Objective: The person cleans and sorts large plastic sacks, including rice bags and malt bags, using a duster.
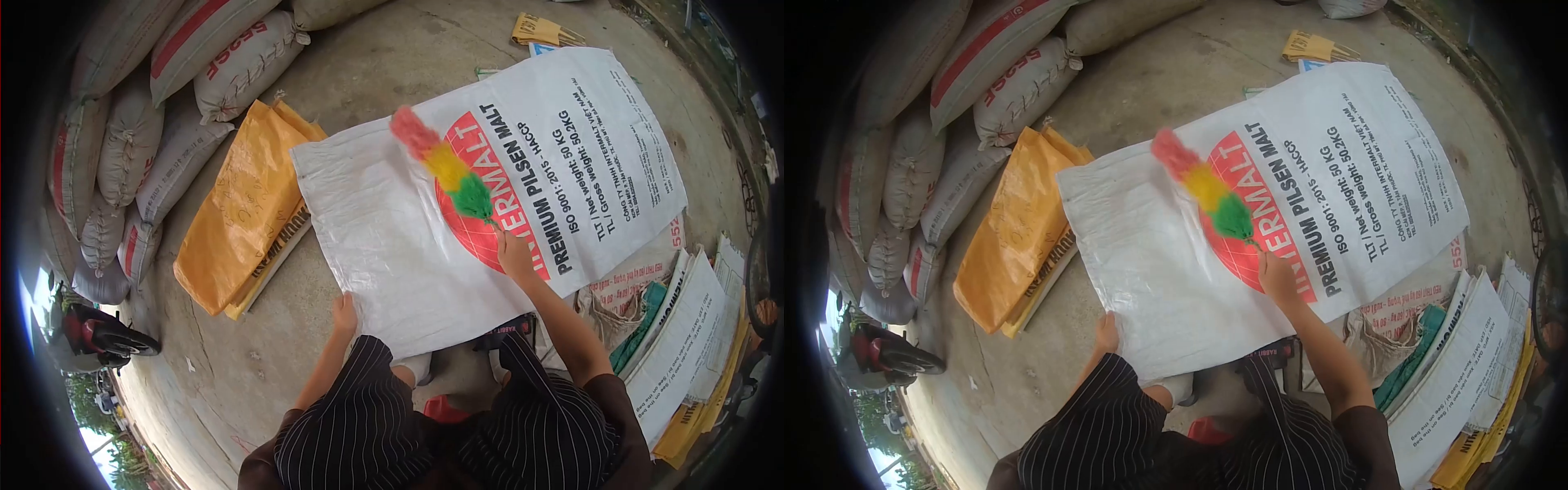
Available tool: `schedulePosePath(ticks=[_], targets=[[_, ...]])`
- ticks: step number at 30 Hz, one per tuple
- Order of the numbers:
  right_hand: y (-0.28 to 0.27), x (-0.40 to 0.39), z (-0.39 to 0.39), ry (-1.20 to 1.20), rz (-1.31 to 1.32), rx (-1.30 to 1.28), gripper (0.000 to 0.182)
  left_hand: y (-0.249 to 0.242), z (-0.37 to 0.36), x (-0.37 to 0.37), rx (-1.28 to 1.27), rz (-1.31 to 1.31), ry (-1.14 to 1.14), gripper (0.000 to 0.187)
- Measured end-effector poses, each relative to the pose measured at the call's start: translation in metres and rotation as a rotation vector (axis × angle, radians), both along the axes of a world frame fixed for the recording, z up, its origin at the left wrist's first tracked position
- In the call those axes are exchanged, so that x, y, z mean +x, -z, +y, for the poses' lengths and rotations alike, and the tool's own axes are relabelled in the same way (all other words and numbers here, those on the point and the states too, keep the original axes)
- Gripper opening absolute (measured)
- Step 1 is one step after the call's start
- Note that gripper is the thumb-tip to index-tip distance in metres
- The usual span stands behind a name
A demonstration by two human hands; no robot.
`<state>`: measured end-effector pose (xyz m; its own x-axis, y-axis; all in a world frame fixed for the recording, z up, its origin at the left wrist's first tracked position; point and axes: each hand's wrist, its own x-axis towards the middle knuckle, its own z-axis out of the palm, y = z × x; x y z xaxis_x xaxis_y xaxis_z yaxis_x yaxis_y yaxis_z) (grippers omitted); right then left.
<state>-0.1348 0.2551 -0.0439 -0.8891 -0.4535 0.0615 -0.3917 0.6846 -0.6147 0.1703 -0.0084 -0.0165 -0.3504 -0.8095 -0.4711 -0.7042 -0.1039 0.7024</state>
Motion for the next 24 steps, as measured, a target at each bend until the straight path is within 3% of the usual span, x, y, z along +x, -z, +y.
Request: schedulePosePath(ticks=[2, 5, 7, 9, 11, 15, 17, 18, 20, 21, 22, 24], targets=[[-0.008, 0.015, -0.020, -0.350, 0.005, 0.030, 0.036, 0.002, 0.001, 0.002, -0.046, 0.005, 0.018, 0.038], [-0.013, 0.019, -0.045, -0.505, 0.148, 0.150, 0.037, 0.015, -0.001, 0.008, 0.003, 0.054, 0.079, 0.038], [-0.006, 0.003, -0.047, -0.380, 0.110, 0.234, 0.037, 0.012, 0.008, 0.012, -0.065, 0.048, -0.068, 0.038], [0.003, -0.014, -0.047, -0.280, 0.074, 0.307, 0.038, 0.002, 0.014, 0.012, -0.068, 0.023, -0.041, 0.039], [0.014, -0.024, -0.043, 0.043, 0.099, 0.195, 0.040, -0.005, 0.008, 0.018, -0.082, -0.011, -0.026, 0.040], [0.007, -0.029, -0.034, 0.201, 0.000, 0.089, 0.033, 0.028, -0.010, 0.036, 0.018, -0.004, -0.010, 0.041], [-0.015, -0.028, -0.019, -0.382, 0.028, 0.316, 0.031, 0.049, -0.018, 0.048, 0.051, -0.006, 0.002, 0.042], [-0.012, -0.033, -0.012, -0.374, 0.023, 0.318, 0.031, 0.061, -0.025, 0.053, -0.012, 0.009, -0.012, 0.041], [0.000, -0.052, 0.007, -0.265, 0.043, 0.329, 0.029, 0.047, -0.021, 0.046, -0.069, 0.022, -0.021, 0.041], [0.009, -0.062, 0.015, -0.052, 0.058, 0.336, 0.028, 0.006, -0.006, 0.023, -0.148, -0.019, 0.079, 0.041], [0.015, -0.073, 0.023, -0.052, 0.057, 0.339, 0.028, -0.018, 0.003, 0.010, -0.227, -0.060, 0.177, 0.041], [0.020, -0.087, 0.031, 0.438, -0.005, 0.196, 0.033, 0.005, -0.005, 0.024, -0.228, -0.047, 0.145, 0.040]])
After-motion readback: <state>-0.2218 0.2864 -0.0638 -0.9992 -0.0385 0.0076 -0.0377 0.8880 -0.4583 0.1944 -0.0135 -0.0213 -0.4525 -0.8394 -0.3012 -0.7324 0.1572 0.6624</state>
